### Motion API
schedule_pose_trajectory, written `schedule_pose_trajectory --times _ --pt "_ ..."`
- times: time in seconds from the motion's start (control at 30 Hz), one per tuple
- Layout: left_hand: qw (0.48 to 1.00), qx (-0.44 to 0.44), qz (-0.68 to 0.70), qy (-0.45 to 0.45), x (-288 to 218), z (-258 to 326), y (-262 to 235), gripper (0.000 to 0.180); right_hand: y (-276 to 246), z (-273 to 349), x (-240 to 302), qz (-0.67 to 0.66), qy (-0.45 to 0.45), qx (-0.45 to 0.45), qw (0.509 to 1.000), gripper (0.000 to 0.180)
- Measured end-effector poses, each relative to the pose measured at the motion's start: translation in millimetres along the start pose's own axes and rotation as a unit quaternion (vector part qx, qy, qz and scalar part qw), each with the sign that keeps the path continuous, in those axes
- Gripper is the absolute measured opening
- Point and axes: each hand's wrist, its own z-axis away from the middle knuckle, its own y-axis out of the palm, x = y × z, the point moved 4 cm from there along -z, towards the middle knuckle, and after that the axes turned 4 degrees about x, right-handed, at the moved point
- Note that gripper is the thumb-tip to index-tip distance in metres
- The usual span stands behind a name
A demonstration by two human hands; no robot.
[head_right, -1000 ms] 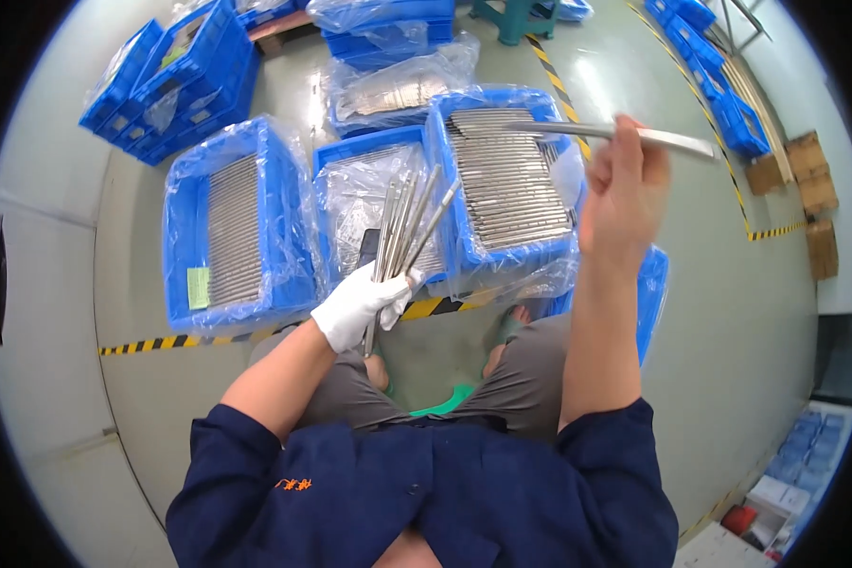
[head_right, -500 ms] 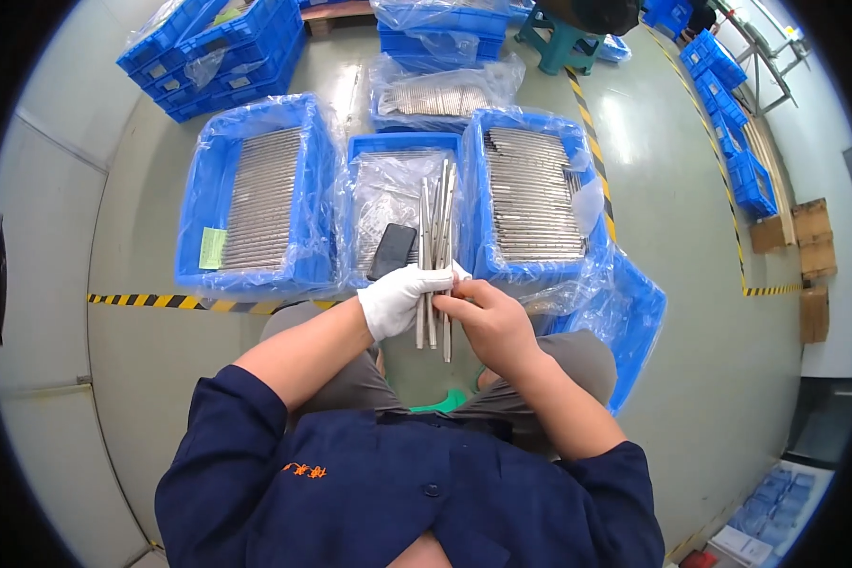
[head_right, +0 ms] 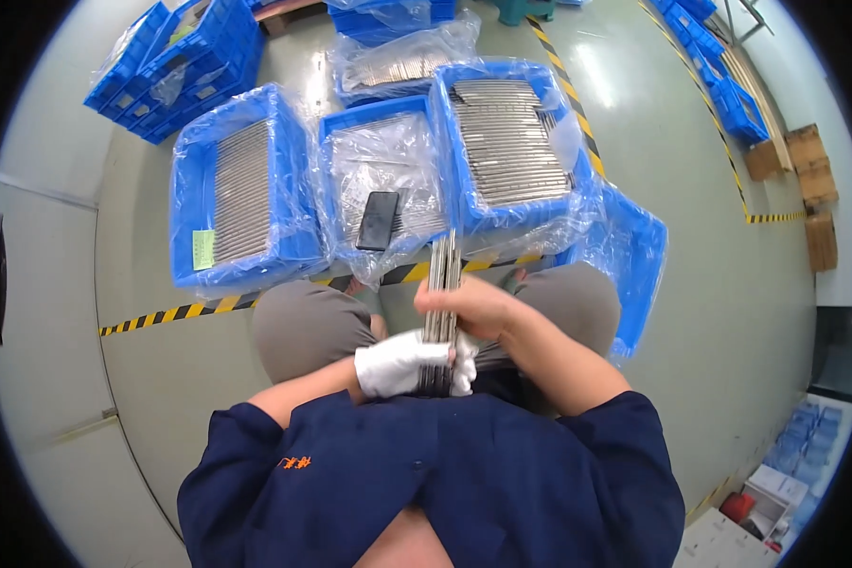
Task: The recorder is sorting and inspecting metal rods from blue storage crates on a factory floor.
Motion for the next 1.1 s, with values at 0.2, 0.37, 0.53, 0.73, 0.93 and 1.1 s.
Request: schedule_pose_trajectory --times 0.2,0.37,0.53,0.73,0.93,1.1 --pt "0.999 -0.026 -0.032 0.015 17 1 -9 0.030 4 8 -19 -0.038 -0.008 -0.047 0.998 0.021" --pt "0.998 0.051 0.008 0.044 -8 -1 5 0.031 0 -3 36 -0.012 -0.135 -0.005 0.991 0.014" --pt "0.981 -0.057 -0.166 0.084 -82 -14 24 0.030 5 -8 93 0.028 -0.150 -0.084 0.985 0.014" --pt "0.985 -0.041 -0.158 0.061 -105 -13 23 0.036 -11 -24 109 -0.010 -0.167 -0.051 0.984 0.013" --pt "0.952 -0.198 -0.221 0.074 -127 -14 -3 0.026 -57 -32 105 -0.073 -0.109 -0.132 0.982 0.033" --pt "0.872 -0.326 -0.341 0.129 -152 3 -14 0.028 -95 -27 86 -0.011 -0.058 -0.247 0.967 0.032"
